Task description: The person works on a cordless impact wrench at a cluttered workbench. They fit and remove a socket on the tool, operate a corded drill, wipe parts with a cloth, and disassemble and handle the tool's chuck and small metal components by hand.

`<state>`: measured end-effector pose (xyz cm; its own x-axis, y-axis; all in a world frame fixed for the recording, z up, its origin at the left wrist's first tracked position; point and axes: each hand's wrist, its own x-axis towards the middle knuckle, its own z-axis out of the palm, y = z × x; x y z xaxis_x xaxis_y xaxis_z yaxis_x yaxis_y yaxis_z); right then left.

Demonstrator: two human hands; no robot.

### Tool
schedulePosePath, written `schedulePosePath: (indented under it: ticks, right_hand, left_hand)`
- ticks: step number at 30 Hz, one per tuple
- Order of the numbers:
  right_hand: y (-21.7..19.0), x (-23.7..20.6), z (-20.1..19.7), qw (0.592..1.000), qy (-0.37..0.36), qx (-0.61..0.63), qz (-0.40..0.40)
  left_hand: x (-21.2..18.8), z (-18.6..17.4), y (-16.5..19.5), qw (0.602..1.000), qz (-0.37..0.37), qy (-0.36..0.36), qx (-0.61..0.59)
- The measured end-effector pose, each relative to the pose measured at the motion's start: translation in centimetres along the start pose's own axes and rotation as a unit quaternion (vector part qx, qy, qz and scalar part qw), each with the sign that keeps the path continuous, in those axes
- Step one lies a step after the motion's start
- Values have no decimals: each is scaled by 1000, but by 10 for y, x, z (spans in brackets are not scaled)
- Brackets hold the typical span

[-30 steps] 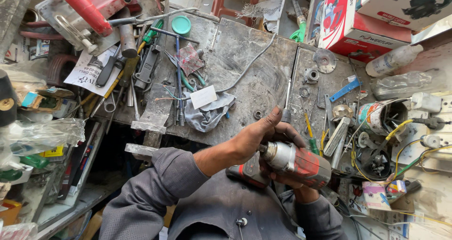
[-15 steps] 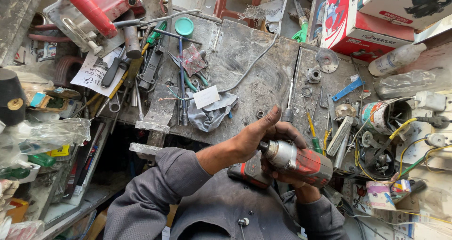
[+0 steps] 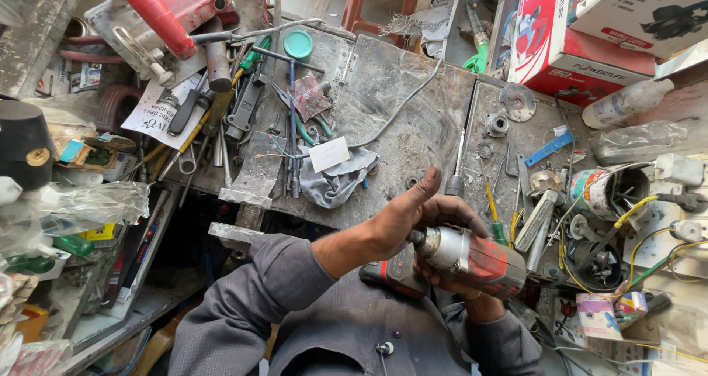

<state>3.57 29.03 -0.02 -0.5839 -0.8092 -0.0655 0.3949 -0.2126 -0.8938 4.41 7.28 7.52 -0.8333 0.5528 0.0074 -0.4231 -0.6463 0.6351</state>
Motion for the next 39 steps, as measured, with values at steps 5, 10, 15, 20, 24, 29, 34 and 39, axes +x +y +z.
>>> schedulePosePath:
  ticks: [5,10,15,20,24,29,34,39]
  right_hand:
    - [2,5,-1,996,-31,81,-13]
    - [9,0,-12,1000,-1,14,-7]
    - [22,-2,-24,999,-30,34,-9]
    - [25,-4,-31,995,-70,64,-15]
    - [23,-5,-27,994,-47,99,-6]
    - [29,-11,-32,1000,20,14,-13]
    - [49,-20,-51,999,-15,43,-18]
    - [50,-12,-61,969,110,207,73]
  left_hand:
    - [-10,-5,-6,997,58,39,-17]
    - [-19,-6,-17,986,141,57,64]
    - [-20,-3,-19,973,178,66,131]
    - [-20,3,-20,979,178,56,84]
    - [-21,4,-20,980,174,47,79]
    - [-21,6,-23,980,170,53,84]
    - [-23,7,-21,977,173,59,111]
    - [-25,6,-14,955,139,82,250]
